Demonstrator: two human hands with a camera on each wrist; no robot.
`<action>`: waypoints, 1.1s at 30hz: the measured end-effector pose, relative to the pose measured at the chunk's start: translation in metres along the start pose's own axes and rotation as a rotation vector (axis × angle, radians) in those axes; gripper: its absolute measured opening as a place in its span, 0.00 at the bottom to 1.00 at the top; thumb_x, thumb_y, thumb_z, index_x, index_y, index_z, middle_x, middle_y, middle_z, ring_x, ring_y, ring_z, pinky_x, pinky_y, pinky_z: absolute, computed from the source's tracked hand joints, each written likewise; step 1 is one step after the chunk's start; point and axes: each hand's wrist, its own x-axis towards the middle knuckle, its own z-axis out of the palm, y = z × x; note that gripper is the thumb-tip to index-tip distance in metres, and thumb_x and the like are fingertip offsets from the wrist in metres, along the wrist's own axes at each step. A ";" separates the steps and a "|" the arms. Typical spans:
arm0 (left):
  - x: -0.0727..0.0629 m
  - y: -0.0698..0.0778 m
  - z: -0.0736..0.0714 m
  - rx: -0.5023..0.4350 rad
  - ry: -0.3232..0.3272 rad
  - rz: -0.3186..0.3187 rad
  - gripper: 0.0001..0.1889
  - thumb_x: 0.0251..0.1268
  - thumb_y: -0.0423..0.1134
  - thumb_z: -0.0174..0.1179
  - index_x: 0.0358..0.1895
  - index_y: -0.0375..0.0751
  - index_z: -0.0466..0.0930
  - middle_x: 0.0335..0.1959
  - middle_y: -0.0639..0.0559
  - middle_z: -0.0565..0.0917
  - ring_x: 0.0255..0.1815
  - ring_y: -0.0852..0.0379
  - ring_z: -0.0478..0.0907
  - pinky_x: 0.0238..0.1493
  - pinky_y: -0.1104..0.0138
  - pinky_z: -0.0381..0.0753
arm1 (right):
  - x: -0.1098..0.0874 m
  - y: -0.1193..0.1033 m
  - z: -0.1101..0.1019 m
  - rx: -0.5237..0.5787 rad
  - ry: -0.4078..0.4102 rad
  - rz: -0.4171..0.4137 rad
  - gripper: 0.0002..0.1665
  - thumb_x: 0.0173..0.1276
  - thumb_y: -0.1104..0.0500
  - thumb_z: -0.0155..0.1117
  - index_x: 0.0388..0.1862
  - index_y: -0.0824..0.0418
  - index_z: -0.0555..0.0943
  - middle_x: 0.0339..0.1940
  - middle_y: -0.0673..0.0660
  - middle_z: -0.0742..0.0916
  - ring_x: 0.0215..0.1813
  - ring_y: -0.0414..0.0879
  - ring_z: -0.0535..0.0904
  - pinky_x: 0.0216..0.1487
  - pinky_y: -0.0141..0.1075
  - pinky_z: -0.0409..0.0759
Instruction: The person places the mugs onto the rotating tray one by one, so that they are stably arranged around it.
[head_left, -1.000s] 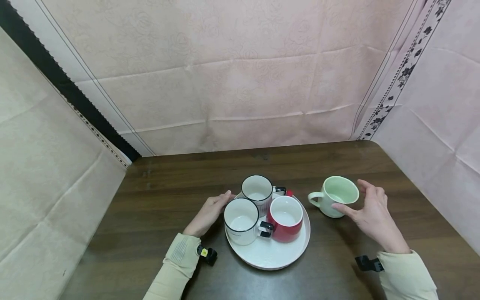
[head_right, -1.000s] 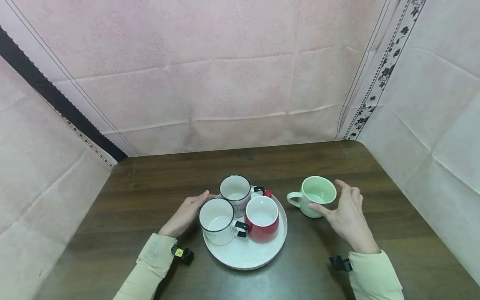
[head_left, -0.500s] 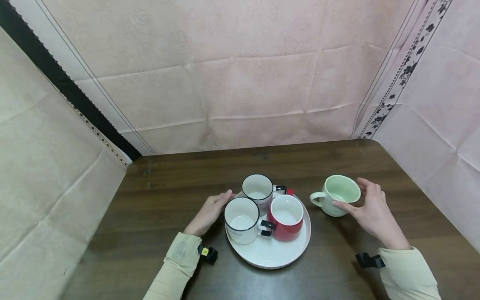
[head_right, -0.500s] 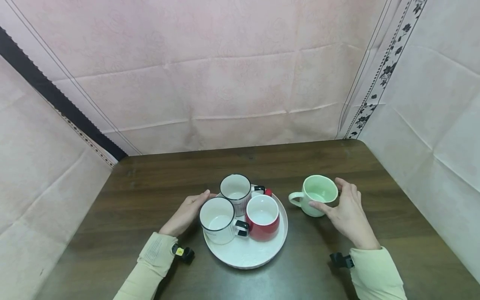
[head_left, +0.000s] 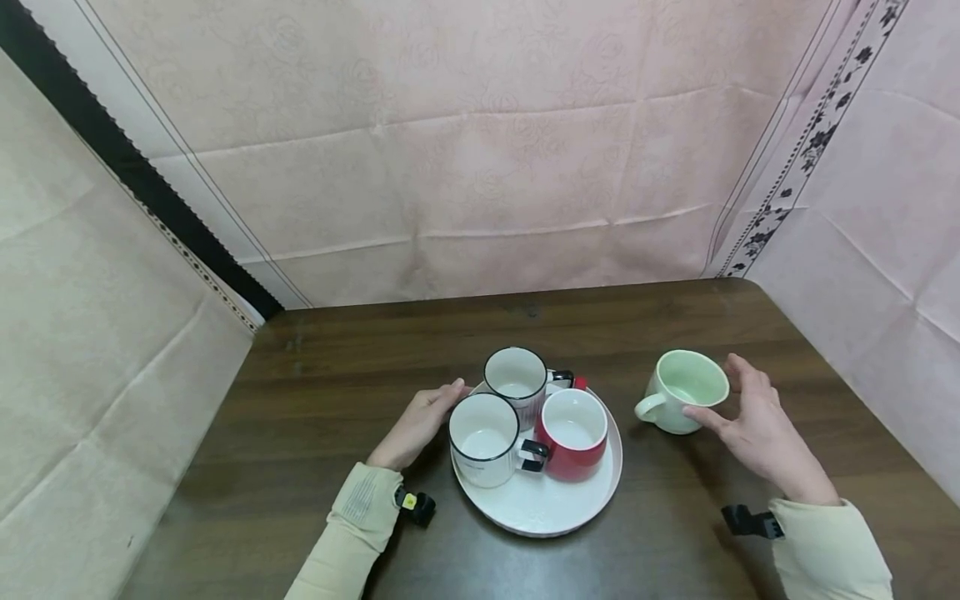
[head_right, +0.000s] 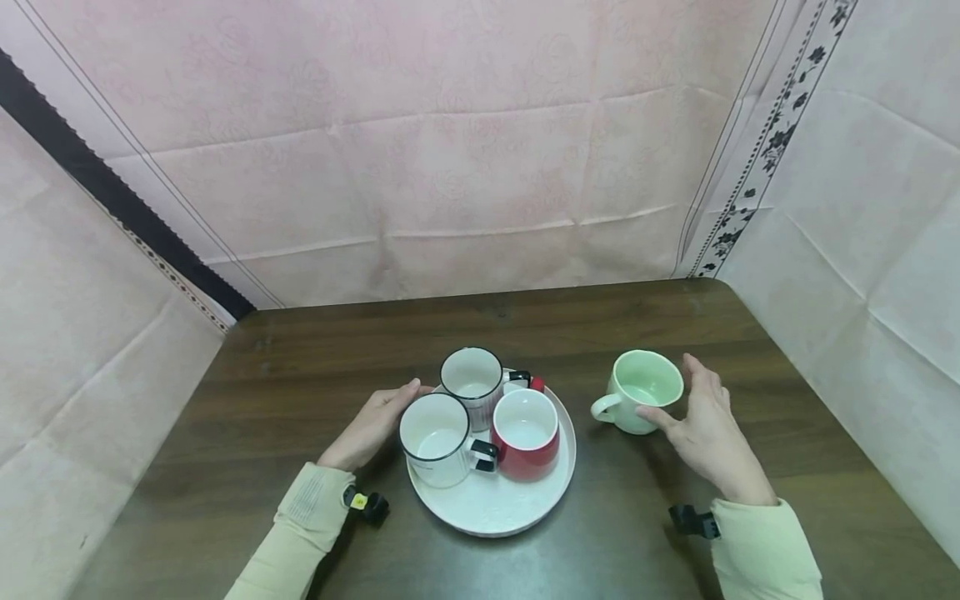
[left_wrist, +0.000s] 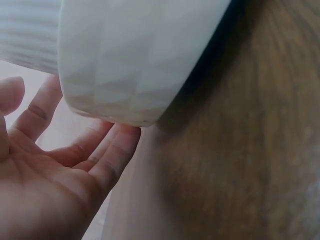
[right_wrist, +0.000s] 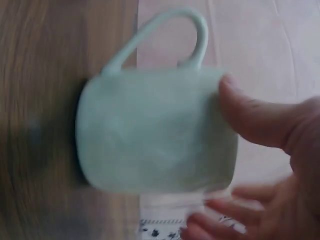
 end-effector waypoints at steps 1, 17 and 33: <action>0.000 0.000 0.000 0.000 -0.001 0.000 0.38 0.67 0.67 0.47 0.64 0.37 0.75 0.64 0.46 0.75 0.74 0.49 0.58 0.71 0.51 0.59 | -0.003 -0.005 0.003 -0.006 0.047 0.018 0.57 0.58 0.48 0.75 0.70 0.79 0.52 0.56 0.79 0.67 0.58 0.71 0.60 0.54 0.65 0.61; -0.001 0.005 0.000 0.047 0.023 0.020 0.30 0.72 0.59 0.48 0.61 0.37 0.78 0.60 0.44 0.78 0.67 0.47 0.68 0.66 0.50 0.67 | -0.016 -0.049 0.053 -0.315 0.261 0.086 0.33 0.60 0.32 0.65 0.08 0.53 0.74 0.05 0.54 0.71 0.12 0.61 0.71 0.08 0.49 0.61; -0.003 0.006 -0.005 0.026 -0.073 0.027 0.34 0.73 0.61 0.46 0.66 0.35 0.71 0.64 0.44 0.74 0.68 0.49 0.68 0.66 0.52 0.68 | -0.016 -0.053 0.053 -0.251 0.165 0.155 0.18 0.64 0.43 0.64 0.24 0.56 0.83 0.19 0.61 0.84 0.24 0.67 0.79 0.17 0.55 0.70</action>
